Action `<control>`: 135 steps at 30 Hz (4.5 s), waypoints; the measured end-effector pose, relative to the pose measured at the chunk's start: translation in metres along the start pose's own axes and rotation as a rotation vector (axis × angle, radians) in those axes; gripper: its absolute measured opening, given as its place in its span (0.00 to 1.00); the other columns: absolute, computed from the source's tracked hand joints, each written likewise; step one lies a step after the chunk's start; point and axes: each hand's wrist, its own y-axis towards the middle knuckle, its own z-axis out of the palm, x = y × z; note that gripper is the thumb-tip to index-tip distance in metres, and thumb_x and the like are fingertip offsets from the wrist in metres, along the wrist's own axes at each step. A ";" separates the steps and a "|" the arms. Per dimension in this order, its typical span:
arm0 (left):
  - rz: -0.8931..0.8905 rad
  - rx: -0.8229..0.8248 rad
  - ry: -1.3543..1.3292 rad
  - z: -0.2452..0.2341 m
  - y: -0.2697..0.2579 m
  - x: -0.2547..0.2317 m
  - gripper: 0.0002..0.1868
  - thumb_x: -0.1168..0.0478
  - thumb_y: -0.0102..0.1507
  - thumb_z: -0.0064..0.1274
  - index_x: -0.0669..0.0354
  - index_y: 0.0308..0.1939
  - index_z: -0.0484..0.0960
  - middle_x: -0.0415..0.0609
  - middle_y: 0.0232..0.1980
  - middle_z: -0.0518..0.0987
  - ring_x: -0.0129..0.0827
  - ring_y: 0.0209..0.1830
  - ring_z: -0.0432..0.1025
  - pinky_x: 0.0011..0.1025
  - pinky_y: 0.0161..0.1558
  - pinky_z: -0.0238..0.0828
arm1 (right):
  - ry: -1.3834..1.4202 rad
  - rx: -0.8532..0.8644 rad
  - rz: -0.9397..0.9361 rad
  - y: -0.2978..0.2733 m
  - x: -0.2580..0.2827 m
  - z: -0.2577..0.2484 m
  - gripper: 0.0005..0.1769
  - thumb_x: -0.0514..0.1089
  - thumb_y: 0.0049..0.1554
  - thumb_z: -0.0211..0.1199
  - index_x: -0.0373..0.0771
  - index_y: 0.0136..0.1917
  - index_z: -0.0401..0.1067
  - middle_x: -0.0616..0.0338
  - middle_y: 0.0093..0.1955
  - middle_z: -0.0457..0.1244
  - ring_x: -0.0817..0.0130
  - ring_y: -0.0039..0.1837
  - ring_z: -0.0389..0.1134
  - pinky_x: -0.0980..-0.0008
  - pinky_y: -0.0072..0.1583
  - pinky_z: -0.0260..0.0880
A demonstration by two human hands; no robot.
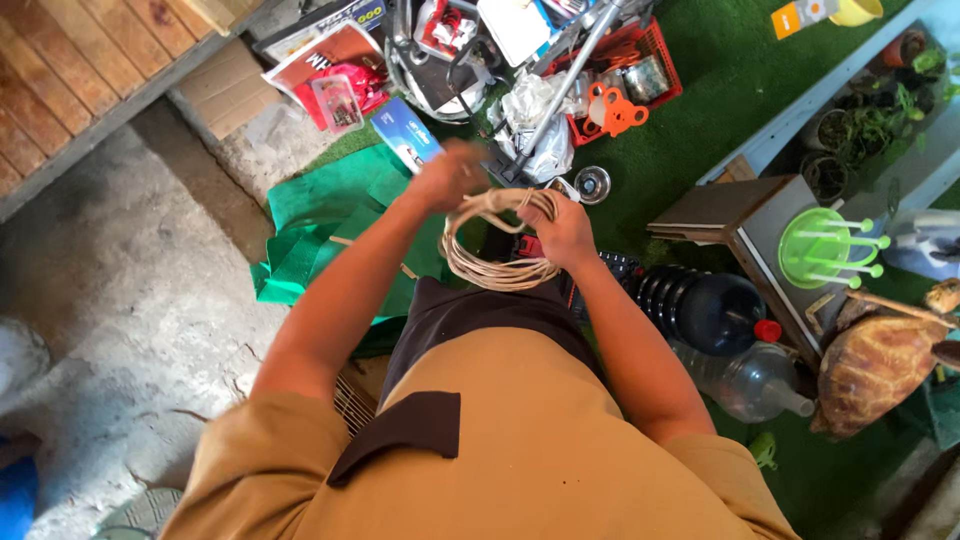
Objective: The person gathers a white cable, coils it by hand, and then sorts through various containers and components in a cluttered workspace, placing some items into a white plastic box.
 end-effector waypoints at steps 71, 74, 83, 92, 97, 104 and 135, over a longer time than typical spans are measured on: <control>0.621 -0.323 0.664 -0.058 -0.064 -0.088 0.10 0.54 0.64 0.57 0.54 0.35 0.77 0.47 0.37 0.73 0.43 0.40 0.73 0.42 0.41 0.66 | -0.020 -0.058 -0.068 0.024 0.020 0.011 0.26 0.44 0.63 0.65 0.37 0.72 0.64 0.58 0.52 0.68 0.77 0.50 0.69 0.74 0.52 0.70; 0.591 -0.213 0.587 -0.072 -0.042 -0.086 0.11 0.51 0.65 0.58 0.51 0.33 0.82 0.45 0.35 0.76 0.41 0.39 0.74 0.44 0.43 0.68 | -0.065 0.057 0.074 0.023 0.035 0.000 0.31 0.49 0.52 0.76 0.37 0.64 0.71 0.55 0.48 0.70 0.73 0.44 0.66 0.70 0.47 0.70; 0.715 -0.168 0.514 -0.070 -0.034 -0.058 0.16 0.62 0.71 0.43 0.49 0.40 0.89 0.48 0.43 0.81 0.46 0.44 0.72 0.43 0.47 0.68 | -0.034 -0.050 0.112 0.012 0.037 0.002 0.24 0.49 0.52 0.78 0.36 0.57 0.76 0.58 0.45 0.73 0.77 0.45 0.72 0.73 0.50 0.73; 0.060 0.201 0.596 -0.057 -0.041 -0.072 0.08 0.60 0.59 0.57 0.53 0.38 0.89 0.57 0.39 0.84 0.51 0.40 0.77 0.44 0.43 0.73 | -0.029 0.026 0.198 0.008 0.037 0.006 0.21 0.49 0.54 0.76 0.37 0.56 0.77 0.60 0.43 0.72 0.78 0.42 0.69 0.73 0.47 0.71; 0.186 -0.013 0.037 -0.053 -0.040 -0.069 0.12 0.60 0.57 0.64 0.58 0.43 0.89 0.53 0.39 0.86 0.42 0.36 0.81 0.36 0.42 0.77 | 0.003 0.063 0.231 0.014 0.031 0.007 0.24 0.54 0.56 0.74 0.38 0.58 0.75 0.61 0.44 0.71 0.78 0.45 0.69 0.73 0.49 0.71; 0.284 -0.106 -0.109 -0.035 -0.037 -0.061 0.10 0.65 0.57 0.65 0.61 0.41 0.88 0.52 0.40 0.85 0.40 0.37 0.81 0.33 0.42 0.78 | -0.013 0.066 0.221 0.010 0.030 0.009 0.23 0.56 0.58 0.72 0.38 0.58 0.75 0.61 0.43 0.71 0.77 0.44 0.69 0.72 0.49 0.70; 0.548 -0.302 0.010 -0.013 -0.071 -0.042 0.29 0.63 0.60 0.64 0.71 0.64 0.77 0.66 0.60 0.76 0.57 0.56 0.72 0.44 0.54 0.71 | 0.294 -0.100 0.328 0.014 0.008 -0.004 0.17 0.48 0.62 0.69 0.33 0.57 0.75 0.65 0.39 0.64 0.78 0.39 0.59 0.75 0.42 0.59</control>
